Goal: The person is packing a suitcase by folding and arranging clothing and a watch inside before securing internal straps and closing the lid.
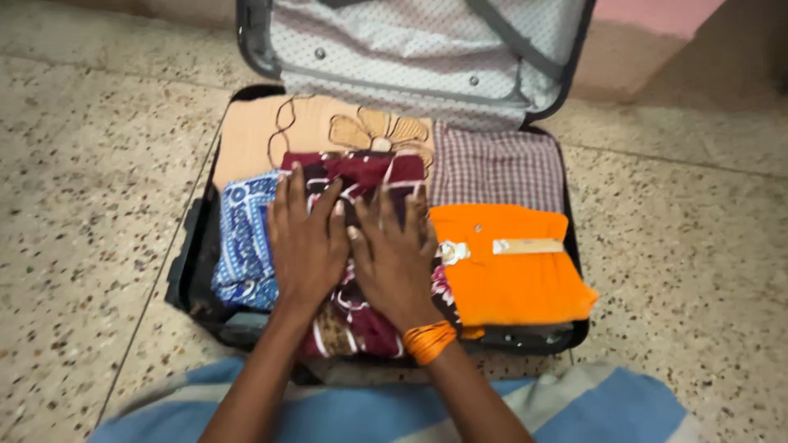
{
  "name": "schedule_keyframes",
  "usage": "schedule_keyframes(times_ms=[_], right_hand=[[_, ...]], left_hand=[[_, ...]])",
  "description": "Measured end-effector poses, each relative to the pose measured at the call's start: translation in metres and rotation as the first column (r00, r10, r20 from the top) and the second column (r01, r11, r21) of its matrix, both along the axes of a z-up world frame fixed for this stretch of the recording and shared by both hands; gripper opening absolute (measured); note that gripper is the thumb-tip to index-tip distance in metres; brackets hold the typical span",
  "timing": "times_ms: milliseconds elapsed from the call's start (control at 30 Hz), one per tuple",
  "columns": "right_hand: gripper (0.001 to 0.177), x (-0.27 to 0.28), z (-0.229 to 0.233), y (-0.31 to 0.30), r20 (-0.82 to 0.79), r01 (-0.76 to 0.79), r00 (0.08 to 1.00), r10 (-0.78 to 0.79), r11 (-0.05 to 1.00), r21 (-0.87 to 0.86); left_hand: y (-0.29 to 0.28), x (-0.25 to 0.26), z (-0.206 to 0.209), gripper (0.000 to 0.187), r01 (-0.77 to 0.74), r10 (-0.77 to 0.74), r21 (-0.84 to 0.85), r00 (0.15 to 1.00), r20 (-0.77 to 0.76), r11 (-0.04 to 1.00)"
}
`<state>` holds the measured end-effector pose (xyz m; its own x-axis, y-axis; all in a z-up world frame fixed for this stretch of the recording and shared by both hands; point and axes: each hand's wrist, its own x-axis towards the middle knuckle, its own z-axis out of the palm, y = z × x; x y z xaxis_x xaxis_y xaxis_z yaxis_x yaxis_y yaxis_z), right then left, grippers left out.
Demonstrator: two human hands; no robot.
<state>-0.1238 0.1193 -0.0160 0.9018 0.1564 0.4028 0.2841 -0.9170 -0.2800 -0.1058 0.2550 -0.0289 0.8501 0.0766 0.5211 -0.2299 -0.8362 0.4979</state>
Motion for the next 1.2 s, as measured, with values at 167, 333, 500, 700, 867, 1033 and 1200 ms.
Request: schedule_keyframes(times_ms=[167, 333, 500, 700, 867, 1033, 1200], right_hand=[[0.056, -0.014, -0.002, -0.015, 0.103, 0.085, 0.989, -0.105, 0.980, 0.179], [0.053, -0.025, -0.009, -0.018, 0.056, 0.049, 0.997, -0.052, 0.997, 0.059], [0.057, -0.019, -0.007, -0.053, -0.051, 0.184, 0.982, -0.180, 0.876, 0.446], [0.050, -0.016, 0.023, -0.092, -0.659, 0.494, 0.737, 0.152, 0.544, 0.678], [0.051, -0.024, 0.037, -0.082, -0.648, 0.491, 0.680, 0.342, 0.444, 0.750], [0.065, -0.034, 0.040, -0.073, -0.649, 0.563, 0.675, 0.353, 0.323, 0.761], [0.061, -0.024, 0.050, -0.097, -0.525, 0.493, 0.666, 0.530, 0.215, 0.843]], left_hand=[[-0.001, 0.001, -0.006, 0.043, -0.009, 0.009, 0.004, 1.000, 0.017, 1.000], [-0.003, 0.002, 0.000, 0.044, -0.016, 0.016, 0.004, 1.000, 0.001, 1.000], [-0.004, 0.006, 0.001, 0.047, -0.045, 0.045, 0.003, 0.999, 0.018, 0.999], [-0.002, 0.001, -0.001, 0.059, -0.062, 0.094, -0.226, 0.986, 0.134, 0.972], [-0.002, -0.002, 0.001, 0.057, -0.072, 0.120, -0.238, 0.973, 0.197, 0.969], [-0.002, -0.008, 0.013, 0.053, -0.084, 0.083, -0.675, 0.996, -0.034, 0.733], [0.000, -0.013, 0.023, 0.056, 0.106, -0.152, -0.898, 0.987, 0.044, 0.428]])
